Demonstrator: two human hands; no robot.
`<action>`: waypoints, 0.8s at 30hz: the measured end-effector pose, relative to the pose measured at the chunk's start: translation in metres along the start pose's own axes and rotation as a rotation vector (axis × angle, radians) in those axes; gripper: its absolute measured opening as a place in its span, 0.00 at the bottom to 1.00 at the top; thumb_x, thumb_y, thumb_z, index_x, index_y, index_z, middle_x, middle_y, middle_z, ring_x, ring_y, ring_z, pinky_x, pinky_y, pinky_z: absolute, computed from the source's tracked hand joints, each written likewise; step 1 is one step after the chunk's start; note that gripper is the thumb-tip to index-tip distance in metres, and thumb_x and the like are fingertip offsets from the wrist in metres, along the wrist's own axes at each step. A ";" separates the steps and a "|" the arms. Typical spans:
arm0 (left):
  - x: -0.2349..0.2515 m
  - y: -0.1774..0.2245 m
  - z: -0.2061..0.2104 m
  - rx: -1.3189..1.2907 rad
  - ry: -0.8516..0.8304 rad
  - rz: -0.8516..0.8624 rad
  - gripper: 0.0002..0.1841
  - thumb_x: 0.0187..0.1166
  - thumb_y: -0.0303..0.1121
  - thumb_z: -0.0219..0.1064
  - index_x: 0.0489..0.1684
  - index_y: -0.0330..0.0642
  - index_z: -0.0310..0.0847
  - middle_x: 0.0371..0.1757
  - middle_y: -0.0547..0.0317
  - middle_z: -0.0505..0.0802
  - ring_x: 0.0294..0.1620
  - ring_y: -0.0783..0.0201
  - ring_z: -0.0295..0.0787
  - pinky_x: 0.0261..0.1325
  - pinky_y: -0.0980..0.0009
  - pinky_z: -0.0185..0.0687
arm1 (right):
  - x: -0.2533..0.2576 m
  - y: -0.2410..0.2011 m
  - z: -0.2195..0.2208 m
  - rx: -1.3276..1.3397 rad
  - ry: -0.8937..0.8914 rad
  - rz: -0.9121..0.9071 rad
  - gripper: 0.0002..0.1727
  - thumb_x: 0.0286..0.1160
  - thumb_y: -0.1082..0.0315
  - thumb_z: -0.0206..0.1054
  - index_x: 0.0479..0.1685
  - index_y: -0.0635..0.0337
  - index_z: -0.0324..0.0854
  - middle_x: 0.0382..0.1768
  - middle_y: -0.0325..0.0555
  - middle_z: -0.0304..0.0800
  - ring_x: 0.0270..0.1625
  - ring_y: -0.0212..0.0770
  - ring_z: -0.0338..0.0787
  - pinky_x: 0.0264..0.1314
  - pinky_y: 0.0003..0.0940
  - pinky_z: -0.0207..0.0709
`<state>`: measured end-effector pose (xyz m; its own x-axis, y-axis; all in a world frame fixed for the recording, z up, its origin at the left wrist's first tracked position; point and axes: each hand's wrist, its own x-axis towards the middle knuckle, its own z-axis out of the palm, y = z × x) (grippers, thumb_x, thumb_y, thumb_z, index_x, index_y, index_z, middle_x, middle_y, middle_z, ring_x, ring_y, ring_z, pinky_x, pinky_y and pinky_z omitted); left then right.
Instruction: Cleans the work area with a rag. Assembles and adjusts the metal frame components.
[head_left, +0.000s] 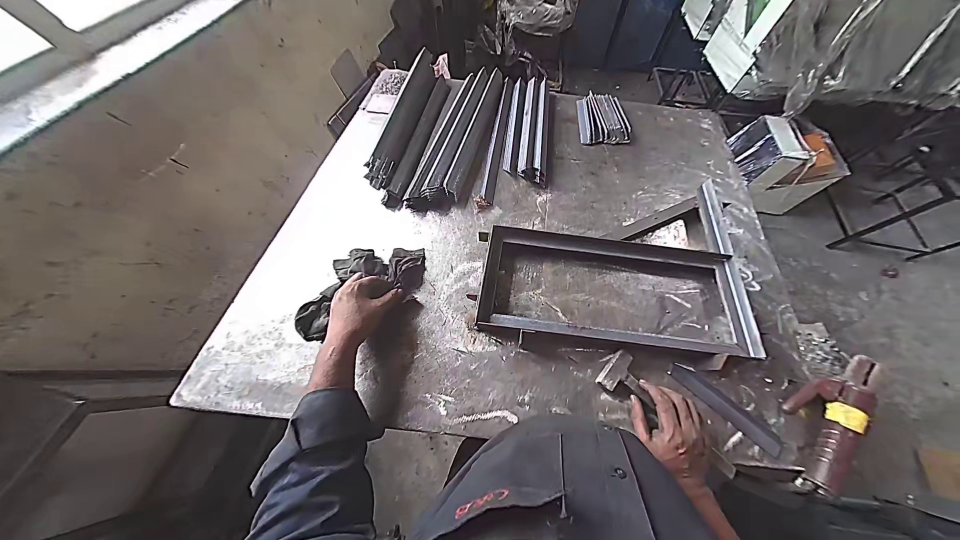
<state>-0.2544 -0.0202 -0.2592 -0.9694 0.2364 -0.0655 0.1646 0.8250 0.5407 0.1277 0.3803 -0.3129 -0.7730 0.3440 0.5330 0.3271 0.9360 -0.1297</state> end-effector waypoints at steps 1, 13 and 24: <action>-0.001 0.001 0.000 -0.007 0.001 -0.006 0.19 0.75 0.45 0.76 0.49 0.37 0.92 0.57 0.38 0.91 0.65 0.40 0.85 0.72 0.35 0.72 | 0.000 0.000 0.000 0.001 0.001 -0.001 0.23 0.76 0.47 0.61 0.50 0.54 0.93 0.45 0.53 0.96 0.48 0.55 0.94 0.50 0.49 0.85; -0.004 0.003 -0.001 0.007 0.014 0.006 0.20 0.74 0.46 0.77 0.48 0.36 0.92 0.56 0.36 0.90 0.64 0.38 0.85 0.70 0.33 0.72 | 0.004 -0.001 -0.003 0.012 -0.006 -0.007 0.22 0.76 0.49 0.62 0.51 0.55 0.94 0.44 0.54 0.96 0.47 0.56 0.95 0.48 0.49 0.85; -0.004 0.008 0.004 0.025 0.045 -0.017 0.19 0.74 0.43 0.78 0.49 0.34 0.91 0.58 0.33 0.89 0.66 0.34 0.83 0.72 0.31 0.69 | 0.002 0.000 -0.002 0.028 -0.017 0.002 0.21 0.77 0.49 0.63 0.53 0.53 0.93 0.46 0.52 0.96 0.50 0.54 0.94 0.51 0.48 0.85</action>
<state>-0.2483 -0.0130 -0.2578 -0.9792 0.1995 -0.0361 0.1522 0.8413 0.5187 0.1273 0.3811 -0.3098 -0.7813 0.3471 0.5187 0.3137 0.9369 -0.1543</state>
